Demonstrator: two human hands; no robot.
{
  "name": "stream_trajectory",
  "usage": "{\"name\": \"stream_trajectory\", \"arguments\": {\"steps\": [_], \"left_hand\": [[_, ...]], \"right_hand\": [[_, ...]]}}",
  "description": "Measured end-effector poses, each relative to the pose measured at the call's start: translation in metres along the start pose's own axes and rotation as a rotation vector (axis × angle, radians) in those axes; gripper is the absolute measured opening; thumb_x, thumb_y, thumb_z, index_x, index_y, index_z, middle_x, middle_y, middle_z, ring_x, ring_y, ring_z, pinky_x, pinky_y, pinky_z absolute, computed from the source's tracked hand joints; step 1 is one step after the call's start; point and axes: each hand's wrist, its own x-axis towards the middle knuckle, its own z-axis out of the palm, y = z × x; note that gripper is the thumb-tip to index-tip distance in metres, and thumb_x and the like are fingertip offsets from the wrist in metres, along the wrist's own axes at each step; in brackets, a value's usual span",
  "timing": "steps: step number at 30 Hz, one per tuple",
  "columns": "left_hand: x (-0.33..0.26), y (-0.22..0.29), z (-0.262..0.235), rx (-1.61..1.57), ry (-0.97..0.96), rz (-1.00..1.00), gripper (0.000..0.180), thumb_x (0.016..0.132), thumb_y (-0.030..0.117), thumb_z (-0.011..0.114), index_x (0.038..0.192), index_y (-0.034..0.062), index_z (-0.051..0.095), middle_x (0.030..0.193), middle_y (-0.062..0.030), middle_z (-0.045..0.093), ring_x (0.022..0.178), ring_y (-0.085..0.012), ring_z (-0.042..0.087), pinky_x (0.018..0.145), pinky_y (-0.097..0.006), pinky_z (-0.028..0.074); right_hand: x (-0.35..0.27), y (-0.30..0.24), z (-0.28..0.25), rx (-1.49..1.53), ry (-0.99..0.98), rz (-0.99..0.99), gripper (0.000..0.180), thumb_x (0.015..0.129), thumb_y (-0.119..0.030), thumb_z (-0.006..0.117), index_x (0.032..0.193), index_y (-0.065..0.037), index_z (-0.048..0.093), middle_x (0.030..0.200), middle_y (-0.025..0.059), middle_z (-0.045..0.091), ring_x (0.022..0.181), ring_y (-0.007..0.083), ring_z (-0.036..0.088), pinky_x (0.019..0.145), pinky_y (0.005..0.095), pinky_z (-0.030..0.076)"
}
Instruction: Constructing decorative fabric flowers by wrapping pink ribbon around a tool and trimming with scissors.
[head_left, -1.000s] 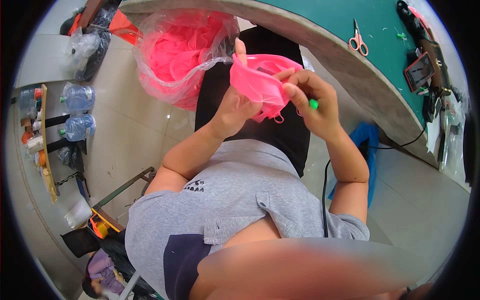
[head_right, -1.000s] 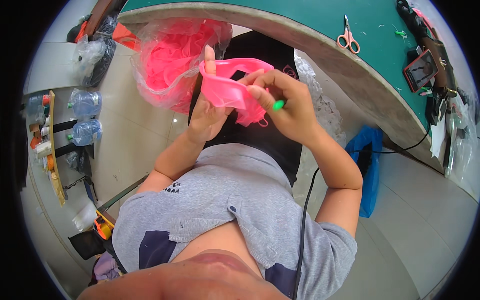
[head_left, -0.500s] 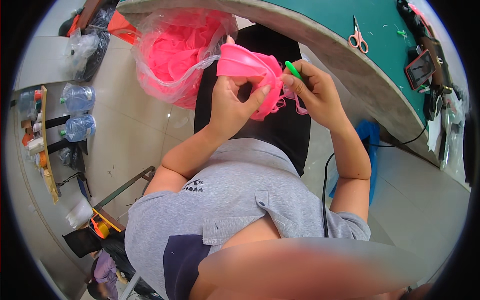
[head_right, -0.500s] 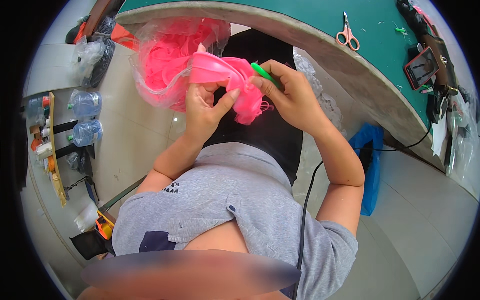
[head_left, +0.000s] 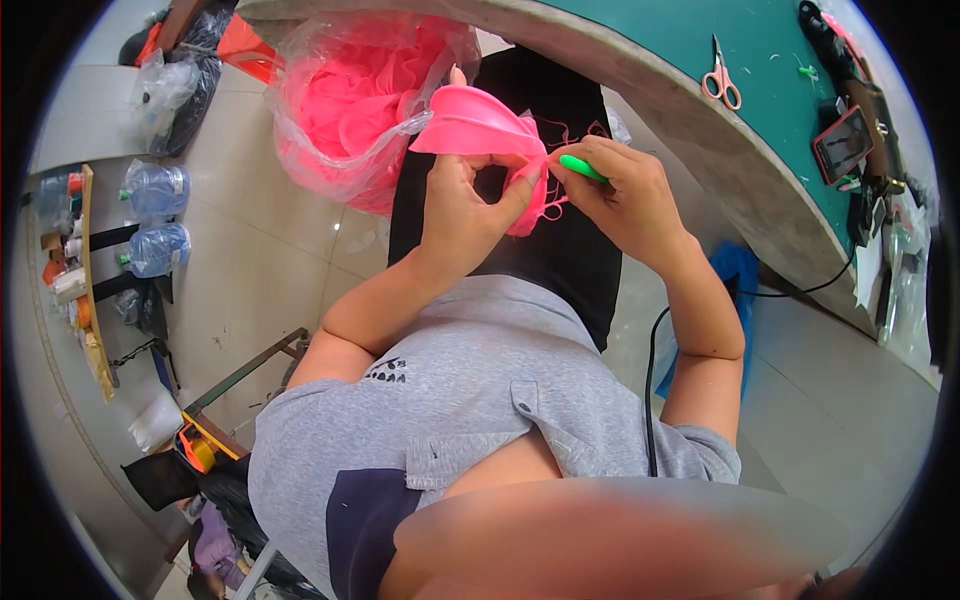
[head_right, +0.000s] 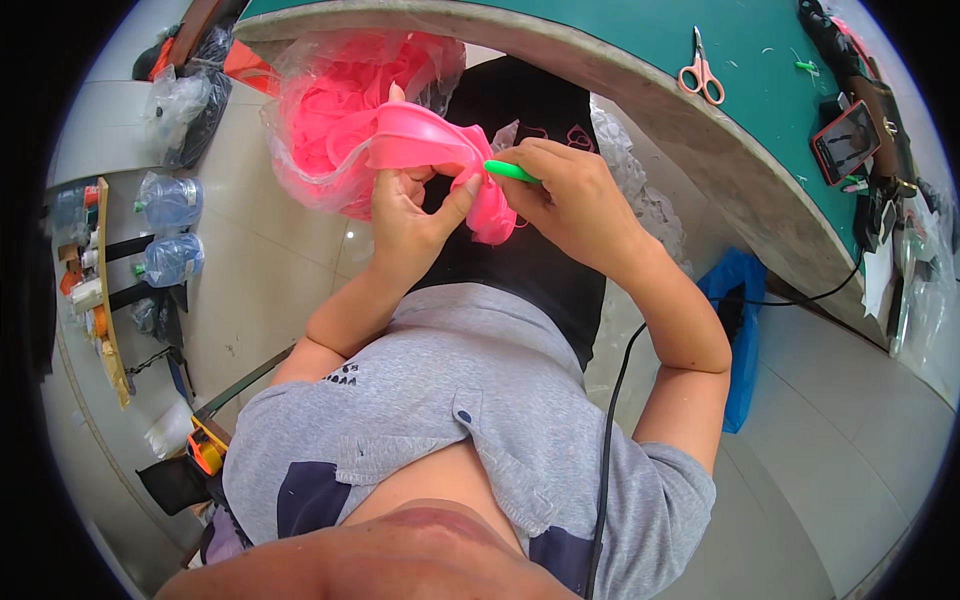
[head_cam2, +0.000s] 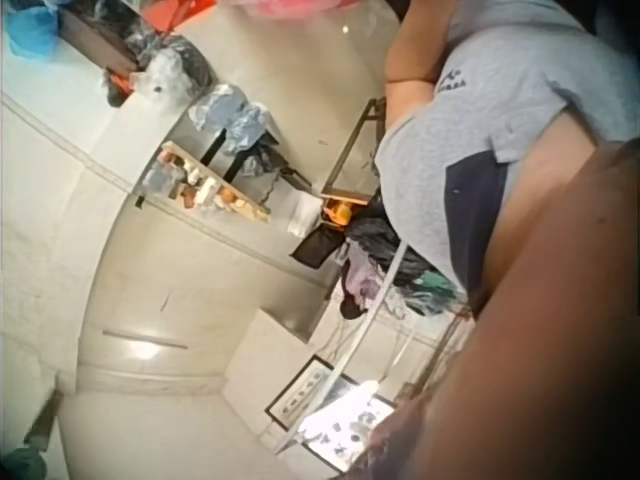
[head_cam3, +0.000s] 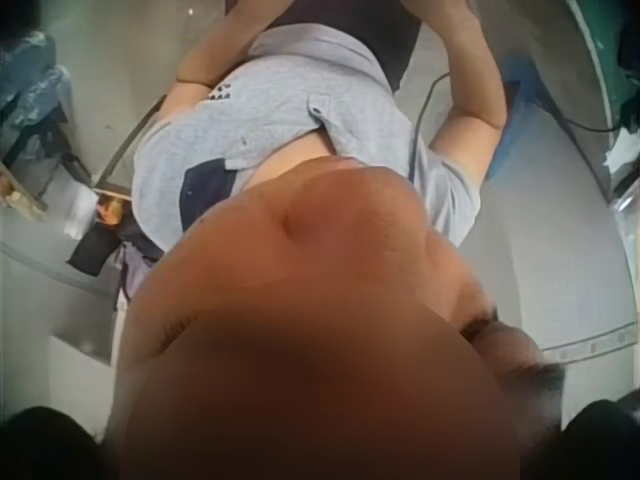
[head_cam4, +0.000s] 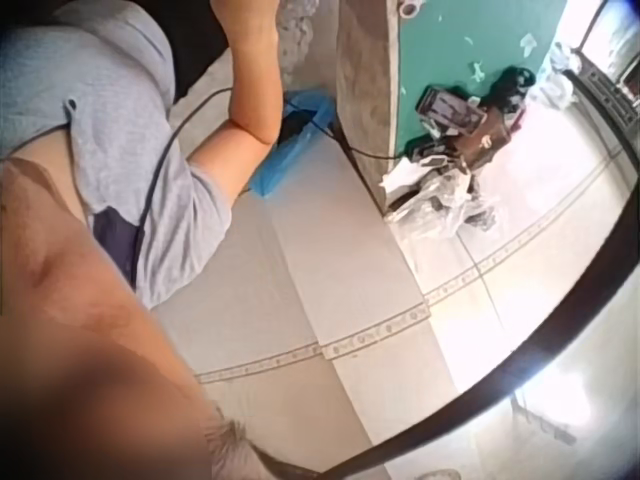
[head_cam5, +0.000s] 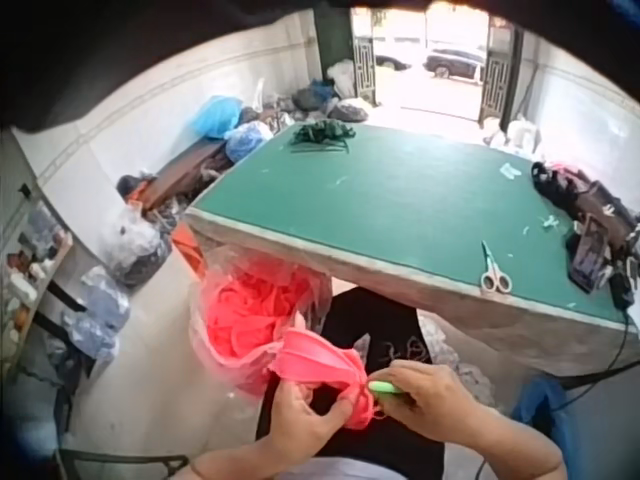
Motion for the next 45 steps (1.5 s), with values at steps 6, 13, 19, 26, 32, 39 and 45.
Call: {"name": "stream_trajectory", "arguments": {"steps": [6,13,19,26,32,39,45], "left_hand": [[0.002,0.0,-0.001,0.039,-0.029,0.009,0.081,0.082,-0.001,0.064,0.143,-0.0046,0.011,0.093,-0.0077,0.064,0.08,-0.0115,0.062,0.08,-0.025,0.048],[0.015,-0.007,-0.007,-0.051,-0.039,-0.027,0.08,0.082,-0.002,0.064,0.143,-0.0034,0.011,0.099,-0.0099,0.062,0.087,-0.0127,0.061,0.084,-0.027,0.047],[0.014,-0.005,-0.017,-0.363,-0.008,-0.213,0.083,0.081,-0.003,0.065,0.143,-0.0011,0.01,0.095,-0.0094,0.061,0.089,-0.015,0.061,0.084,-0.028,0.048],[0.01,0.005,-0.005,-0.1,0.129,0.004,0.083,0.08,-0.005,0.063,0.144,0.0022,0.011,0.094,-0.0088,0.061,0.082,-0.0135,0.061,0.076,-0.027,0.05],[0.011,0.003,-0.007,-0.023,0.112,0.072,0.088,0.081,-0.007,0.06,0.144,0.001,0.0,0.091,-0.011,0.062,0.075,-0.0146,0.064,0.068,-0.026,0.053],[0.011,0.004,-0.004,-0.087,0.158,0.05,0.089,0.08,-0.007,0.06,0.144,0.0024,0.0,0.092,-0.0106,0.06,0.077,-0.0144,0.063,0.068,-0.026,0.053],[0.015,0.008,0.0,-0.08,0.192,0.1,0.088,0.08,-0.009,0.059,0.144,0.0032,0.0,0.092,-0.0108,0.06,0.077,-0.0148,0.063,0.07,-0.026,0.052]], "right_hand": [[0.003,0.002,0.009,-0.197,0.097,-0.108,0.017,0.072,0.002,0.066,0.089,-0.002,0.061,0.069,0.0072,0.052,0.052,0.0172,0.049,0.048,0.0264,0.041],[0.018,0.01,0.016,-0.268,0.222,-0.111,0.015,0.073,0.001,0.066,0.088,-0.002,0.063,0.071,0.0051,0.055,0.051,0.0129,0.05,0.046,0.0257,0.041],[0.034,0.015,-0.021,0.062,0.068,-0.018,0.014,0.082,-0.013,0.068,0.09,-0.002,0.066,0.068,-0.0003,0.058,0.06,0.0048,0.05,0.054,0.0244,0.042],[0.025,0.122,-0.135,-1.048,0.344,0.447,0.033,0.085,-0.034,0.063,0.091,-0.002,0.067,0.077,0.0158,0.065,0.071,0.0287,0.064,0.064,0.0365,0.047],[0.031,0.112,-0.139,-0.797,0.137,0.671,0.032,0.071,-0.024,0.065,0.093,0.0,0.067,0.08,0.015,0.067,0.075,0.0261,0.067,0.071,0.0343,0.05],[0.016,0.049,-0.075,-0.089,0.194,0.377,0.02,0.082,-0.009,0.061,0.1,0.0,0.059,0.072,0.0028,0.063,0.068,0.0069,0.058,0.06,0.0223,0.044],[-0.027,-0.009,-0.02,0.071,-0.129,0.249,0.036,0.069,0.006,0.071,0.1,0.001,0.055,0.068,0.0028,0.061,0.061,0.0032,0.056,0.056,0.0176,0.044]]}}
